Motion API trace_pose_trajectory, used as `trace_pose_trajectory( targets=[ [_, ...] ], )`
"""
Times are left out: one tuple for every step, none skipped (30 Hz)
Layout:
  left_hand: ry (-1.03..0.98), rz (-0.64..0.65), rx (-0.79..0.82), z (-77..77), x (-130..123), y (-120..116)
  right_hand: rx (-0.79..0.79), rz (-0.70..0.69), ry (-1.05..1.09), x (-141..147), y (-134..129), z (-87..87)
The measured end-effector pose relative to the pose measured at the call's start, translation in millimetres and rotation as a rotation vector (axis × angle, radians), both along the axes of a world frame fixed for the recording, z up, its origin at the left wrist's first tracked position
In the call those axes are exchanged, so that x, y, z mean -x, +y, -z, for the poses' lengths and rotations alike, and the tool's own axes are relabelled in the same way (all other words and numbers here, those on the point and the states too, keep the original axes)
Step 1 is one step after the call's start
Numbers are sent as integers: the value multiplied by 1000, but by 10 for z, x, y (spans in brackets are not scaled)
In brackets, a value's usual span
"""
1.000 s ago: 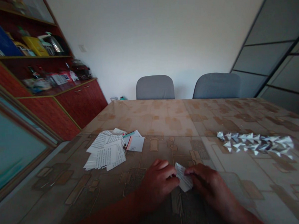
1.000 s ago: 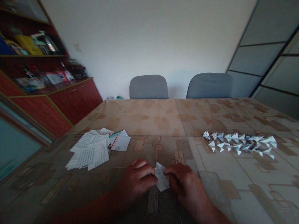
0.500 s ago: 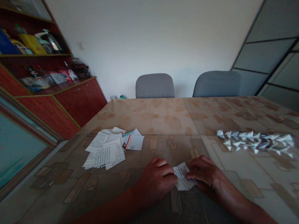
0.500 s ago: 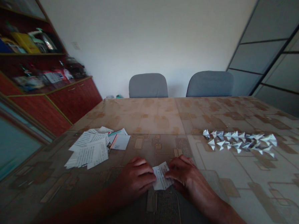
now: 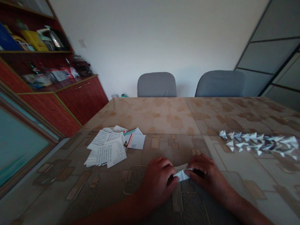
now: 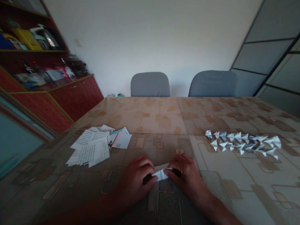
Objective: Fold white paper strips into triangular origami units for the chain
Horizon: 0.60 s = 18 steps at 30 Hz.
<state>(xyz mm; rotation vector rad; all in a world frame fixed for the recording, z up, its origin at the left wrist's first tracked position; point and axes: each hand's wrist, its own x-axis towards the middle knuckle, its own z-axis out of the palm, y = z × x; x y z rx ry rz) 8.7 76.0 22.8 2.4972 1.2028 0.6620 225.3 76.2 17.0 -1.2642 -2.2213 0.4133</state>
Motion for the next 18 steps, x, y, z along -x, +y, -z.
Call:
trace_pose_trajectory(
  targets=[
    [14, -18, -5, -11, 4, -1, -14, 28, -6, 12, 9, 17],
    [29, -28, -16, -27, 10, -7, -29, 49, -12, 23, 15, 31],
    [42, -29, -34, -48, 17, -19, -42, 63, -16, 32, 20, 44],
    [55, -18, -61, -71, 22, -38, -50, 73, -21, 40, 22, 54],
    [66, 7, -95, -94, 25, -64, -55, 81, -26, 47, 23, 62],
    [78, 41, -132, -111, 24, -95, -60, 89, -30, 53, 22, 69],
    [83, 79, -175, -118, 18, -131, -65, 97, -35, 58, 20, 75],
    [93, 118, -211, -112, 9, -168, -68, 106, -40, 63, 18, 80],
    [104, 165, -243, -91, -3, -204, -70, 115, -44, 67, 14, 85],
    [113, 200, -272, -56, -15, -237, -71, 122, -48, 72, 10, 89],
    [115, 206, -309, -9, -26, -264, -71, 128, -52, 76, 5, 92],
    [121, 213, -335, 44, -34, -286, -70, 135, -57, 81, 0, 94],
    [120, 219, -362, 97, -37, -302, -69, 144, -63, 85, -6, 96],
    [126, 221, -379, 145, -33, -313, -68, 155, -70, 89, -12, 96],
    [131, 223, -392, 183, -22, -320, -66, 166, -77, 93, -18, 95],
    [137, 224, -401, 209, -5, -325, -63, 176, -84, 97, -24, 93],
    [150, 229, -401, 222, 19, -329, -57, 182, -92, 101, -29, 89],
    [167, 238, -395, 223, 46, -333, -50, 186, -101, 104, -34, 85]
  ],
)
